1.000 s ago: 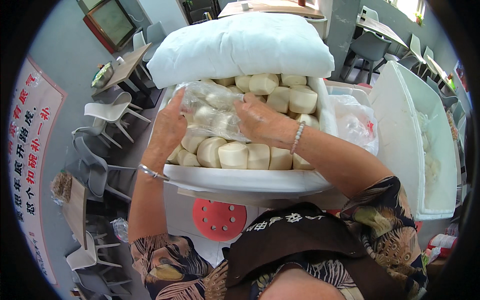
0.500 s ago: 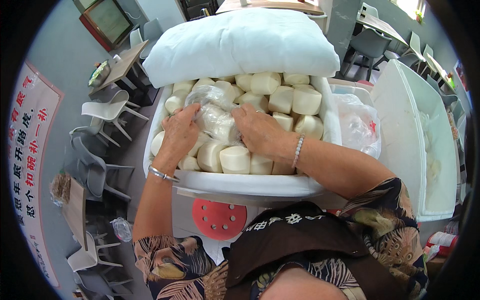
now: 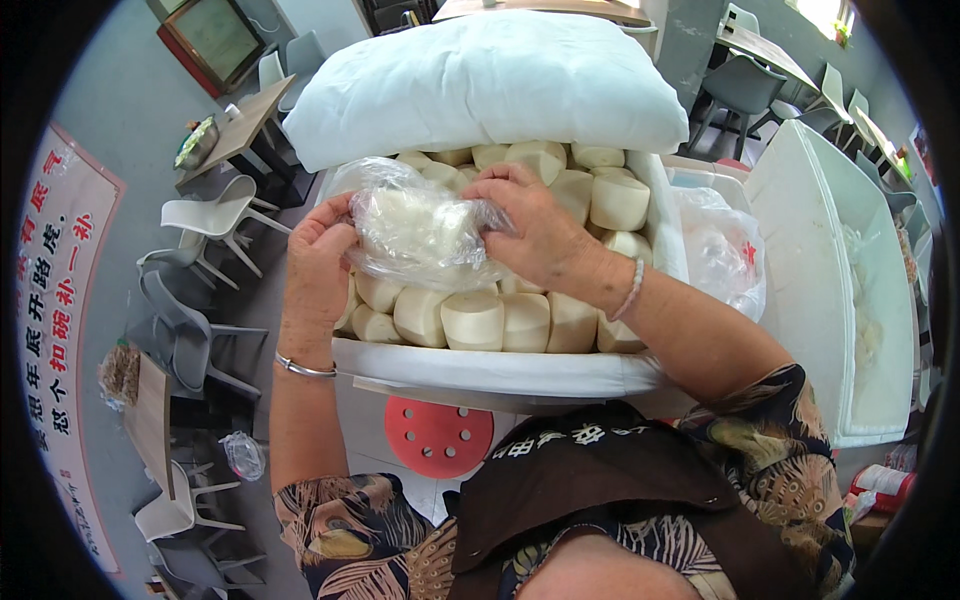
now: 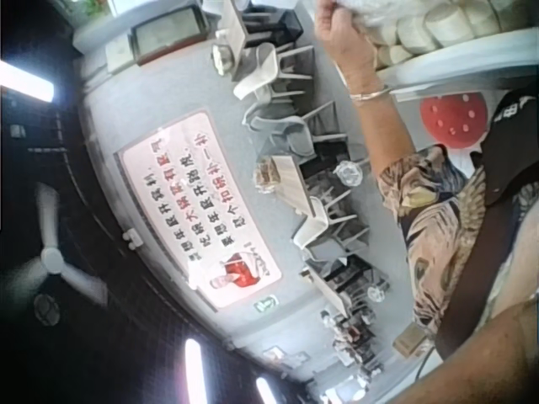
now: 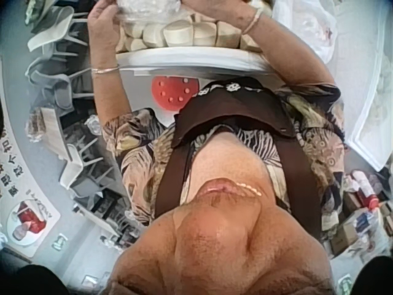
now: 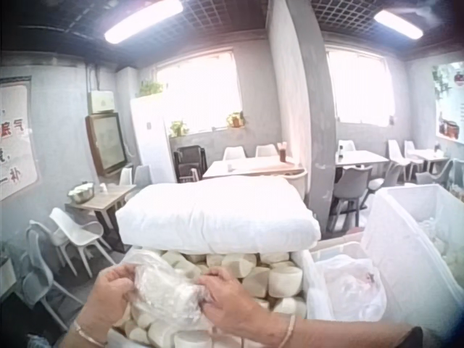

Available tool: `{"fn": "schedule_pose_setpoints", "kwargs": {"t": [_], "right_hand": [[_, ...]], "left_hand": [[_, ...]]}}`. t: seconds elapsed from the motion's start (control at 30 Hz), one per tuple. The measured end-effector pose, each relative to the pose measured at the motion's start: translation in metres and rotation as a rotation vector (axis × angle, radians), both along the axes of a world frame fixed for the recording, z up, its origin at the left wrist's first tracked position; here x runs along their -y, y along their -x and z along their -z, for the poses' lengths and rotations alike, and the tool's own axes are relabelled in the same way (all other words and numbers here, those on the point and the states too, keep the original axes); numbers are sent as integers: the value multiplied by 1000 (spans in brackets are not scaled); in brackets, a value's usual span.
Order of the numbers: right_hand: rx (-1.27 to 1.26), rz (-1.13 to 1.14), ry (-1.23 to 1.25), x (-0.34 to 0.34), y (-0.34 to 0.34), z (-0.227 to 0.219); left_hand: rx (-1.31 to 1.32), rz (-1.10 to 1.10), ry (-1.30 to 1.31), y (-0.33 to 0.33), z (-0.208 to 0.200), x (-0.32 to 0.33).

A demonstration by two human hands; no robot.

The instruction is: The person places white dumplings from a large container into small plastic bags, ties each bag, and sets it aside. The process is repeated for multiple dumplings throughout the clip.

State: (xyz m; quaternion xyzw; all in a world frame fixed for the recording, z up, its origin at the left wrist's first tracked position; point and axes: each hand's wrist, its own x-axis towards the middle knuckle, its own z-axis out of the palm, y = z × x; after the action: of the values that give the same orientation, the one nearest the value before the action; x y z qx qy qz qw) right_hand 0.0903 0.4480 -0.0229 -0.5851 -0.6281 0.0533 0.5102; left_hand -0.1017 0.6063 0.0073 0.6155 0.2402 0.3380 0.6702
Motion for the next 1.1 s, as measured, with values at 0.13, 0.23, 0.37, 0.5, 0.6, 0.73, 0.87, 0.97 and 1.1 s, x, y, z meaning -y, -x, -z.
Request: {"fn": "schedule_pose_setpoints", "kwargs": {"t": [0.13,0.23,0.37,0.5,0.6,0.73,0.87,0.97,1.1], "right_hand": [[-334,-134,202,-1,-7,-7],[-521,-152,198,-2,-1,-9],[-629,-174,181,2,3,-15],[-904,-173,132,10,-4,-31],[-1119,-448,9,17,-11,-43],[-630,-203,217,34,-12,-53],[-442,25,322,50,-13,-59],[-356,105,435,64,-20,-61],[59,331,430,71,-33,-57]], "left_hand": [[47,24,99,0,3,-2],[72,18,161,-5,6,-2],[152,15,307,-8,-2,-1],[195,196,325,-2,-18,11],[104,273,257,0,-25,25],[15,200,124,-1,-24,44],[-154,106,-8,0,-22,50],[-263,93,-112,-2,-19,49],[-252,-52,-435,-13,-13,53]]}}
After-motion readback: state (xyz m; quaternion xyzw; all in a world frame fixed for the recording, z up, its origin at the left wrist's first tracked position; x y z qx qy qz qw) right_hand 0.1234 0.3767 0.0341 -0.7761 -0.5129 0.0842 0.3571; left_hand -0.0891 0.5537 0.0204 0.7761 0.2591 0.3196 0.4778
